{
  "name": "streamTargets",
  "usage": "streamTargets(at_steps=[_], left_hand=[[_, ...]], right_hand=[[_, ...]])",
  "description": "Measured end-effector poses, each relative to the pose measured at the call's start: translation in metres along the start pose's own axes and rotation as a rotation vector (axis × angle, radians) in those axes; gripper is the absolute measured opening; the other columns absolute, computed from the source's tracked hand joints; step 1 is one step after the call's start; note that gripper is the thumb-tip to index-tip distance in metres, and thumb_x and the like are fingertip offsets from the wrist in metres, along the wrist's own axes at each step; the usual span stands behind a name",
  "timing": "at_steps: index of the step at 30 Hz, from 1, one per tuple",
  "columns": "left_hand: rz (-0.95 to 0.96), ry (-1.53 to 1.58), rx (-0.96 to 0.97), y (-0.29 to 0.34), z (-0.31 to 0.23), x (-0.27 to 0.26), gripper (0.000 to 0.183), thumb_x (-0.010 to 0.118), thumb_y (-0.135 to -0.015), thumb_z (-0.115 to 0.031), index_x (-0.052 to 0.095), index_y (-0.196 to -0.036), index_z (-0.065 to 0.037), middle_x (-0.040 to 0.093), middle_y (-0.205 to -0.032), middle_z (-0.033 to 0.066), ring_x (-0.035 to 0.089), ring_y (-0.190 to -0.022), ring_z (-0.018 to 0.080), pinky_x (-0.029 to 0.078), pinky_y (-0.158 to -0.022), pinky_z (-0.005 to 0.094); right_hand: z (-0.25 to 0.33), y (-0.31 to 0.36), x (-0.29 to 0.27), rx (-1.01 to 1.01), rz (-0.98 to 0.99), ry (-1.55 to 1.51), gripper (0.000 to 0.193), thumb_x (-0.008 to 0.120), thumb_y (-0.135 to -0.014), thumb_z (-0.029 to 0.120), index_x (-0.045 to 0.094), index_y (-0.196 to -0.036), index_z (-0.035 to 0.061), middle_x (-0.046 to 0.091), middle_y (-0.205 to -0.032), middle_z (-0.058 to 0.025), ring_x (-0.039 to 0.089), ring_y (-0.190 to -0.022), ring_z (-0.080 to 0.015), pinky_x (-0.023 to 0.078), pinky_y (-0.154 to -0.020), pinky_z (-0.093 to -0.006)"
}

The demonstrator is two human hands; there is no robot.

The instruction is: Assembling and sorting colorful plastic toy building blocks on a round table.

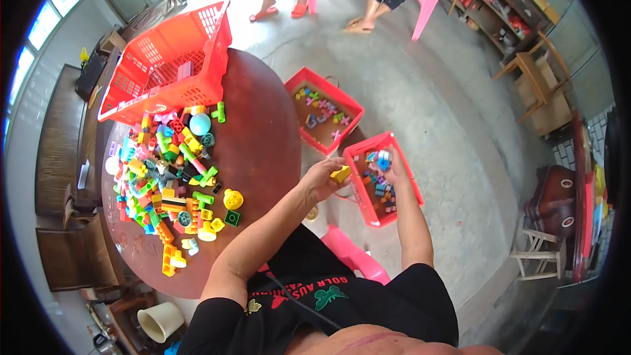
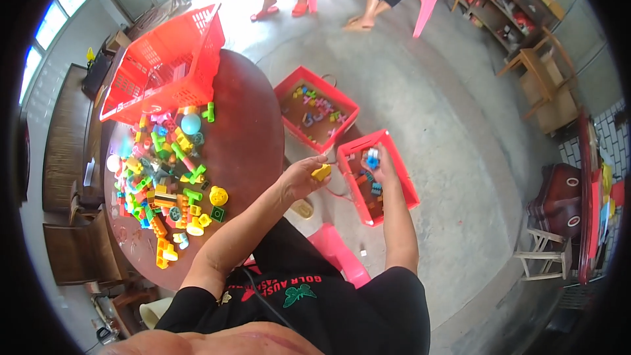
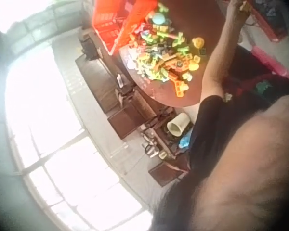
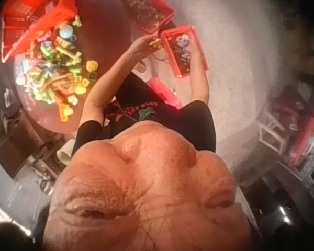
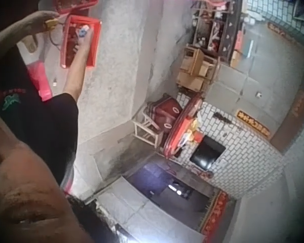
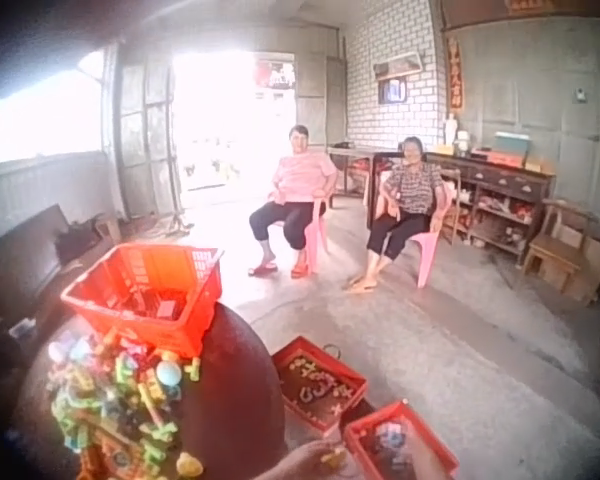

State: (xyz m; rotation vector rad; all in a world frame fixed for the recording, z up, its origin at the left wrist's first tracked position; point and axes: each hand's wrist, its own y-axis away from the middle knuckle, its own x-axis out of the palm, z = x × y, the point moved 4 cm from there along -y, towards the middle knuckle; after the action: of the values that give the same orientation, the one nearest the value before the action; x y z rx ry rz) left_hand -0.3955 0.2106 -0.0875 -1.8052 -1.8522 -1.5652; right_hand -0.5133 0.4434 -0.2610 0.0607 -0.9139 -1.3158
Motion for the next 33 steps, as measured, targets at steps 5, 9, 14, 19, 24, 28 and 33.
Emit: streamTargets(at_steps=[5,9,14,19,24,28,33], left_hand=[[0.015,-0.356,0.220,-0.042,-0.097,0.028,0.036,0.058,-0.092,-0.025,0.047,-0.119,-0.004,0.055,-0.107,0.0126,0.060,-0.094,0.0244,0.053,-0.078,0.0392],[-0.089,-0.255,0.565,0.001,-0.171,0.070,0.072,0.061,-0.092,-0.032,0.019,-0.146,-0.010,0.035,-0.139,0.0195,0.050,-0.118,0.0384,0.052,-0.087,0.0459],[-0.027,-0.303,0.589,0.095,-0.179,0.020,0.067,0.061,-0.092,-0.027,0.025,-0.146,-0.010,0.039,-0.135,0.0173,0.050,-0.117,0.0342,0.054,-0.086,0.0444],[-0.180,-0.825,0.822,0.206,-0.150,-0.053,0.047,0.057,-0.093,-0.015,0.042,-0.137,-0.004,0.050,-0.128,0.0103,0.055,-0.111,0.0228,0.052,-0.085,0.0365],[-0.584,-1.264,1.077,0.345,-0.082,-0.128,0.045,0.062,-0.083,0.001,0.053,-0.127,-0.005,0.050,-0.132,0.0094,0.055,-0.113,0.0207,0.048,-0.091,0.0317],[-1.040,-1.765,1.126,0.431,-0.021,-0.202,0.068,0.078,-0.066,-0.007,0.053,-0.128,-0.010,0.047,-0.133,0.0164,0.044,-0.125,0.0381,0.036,-0.104,0.0473],[-1.236,-1.761,0.853,0.467,0.026,-0.251,0.091,0.086,-0.055,-0.016,0.046,-0.137,-0.015,0.031,-0.146,0.0191,0.030,-0.136,0.0398,0.027,-0.109,0.0522]], right_hand=[[0.008,0.051,-0.026,-0.061,-0.211,0.275,0.071,0.057,-0.087,0.057,0.036,-0.137,0.0114,0.046,-0.134,-0.0126,0.050,-0.115,-0.0340,0.046,-0.087,-0.0564],[-0.013,0.078,-0.041,-0.105,-0.448,0.578,0.083,0.059,-0.086,0.055,0.026,-0.147,0.0108,0.045,-0.136,-0.0148,0.049,-0.118,-0.0304,0.048,-0.083,-0.0543],[-0.022,0.109,0.010,-0.066,-0.248,0.561,0.080,0.059,-0.087,0.053,0.026,-0.147,0.0115,0.051,-0.126,-0.0096,0.051,-0.104,-0.0226,0.048,-0.076,-0.0442],[-0.009,0.110,0.099,-0.255,-0.006,0.740,0.066,0.063,-0.089,0.036,0.036,-0.140,0.0046,0.056,-0.117,-0.0095,0.051,-0.109,-0.0202,0.049,-0.082,-0.0427],[-0.003,0.207,0.258,-1.378,0.360,1.431,0.067,0.072,-0.079,0.028,0.043,-0.134,0.0032,0.049,-0.125,-0.0176,0.048,-0.118,-0.0350,0.041,-0.100,-0.0423],[-0.069,0.254,0.317,-1.369,0.771,1.582,0.077,0.076,-0.070,0.045,0.047,-0.136,0.0183,0.036,-0.139,-0.0167,0.039,-0.128,-0.0389,0.037,-0.102,-0.0495],[-0.153,0.260,0.374,-1.290,0.938,1.658,0.083,0.076,-0.067,0.054,0.044,-0.140,0.0285,0.027,-0.146,-0.0204,0.025,-0.136,-0.0445,0.027,-0.105,-0.0578]])
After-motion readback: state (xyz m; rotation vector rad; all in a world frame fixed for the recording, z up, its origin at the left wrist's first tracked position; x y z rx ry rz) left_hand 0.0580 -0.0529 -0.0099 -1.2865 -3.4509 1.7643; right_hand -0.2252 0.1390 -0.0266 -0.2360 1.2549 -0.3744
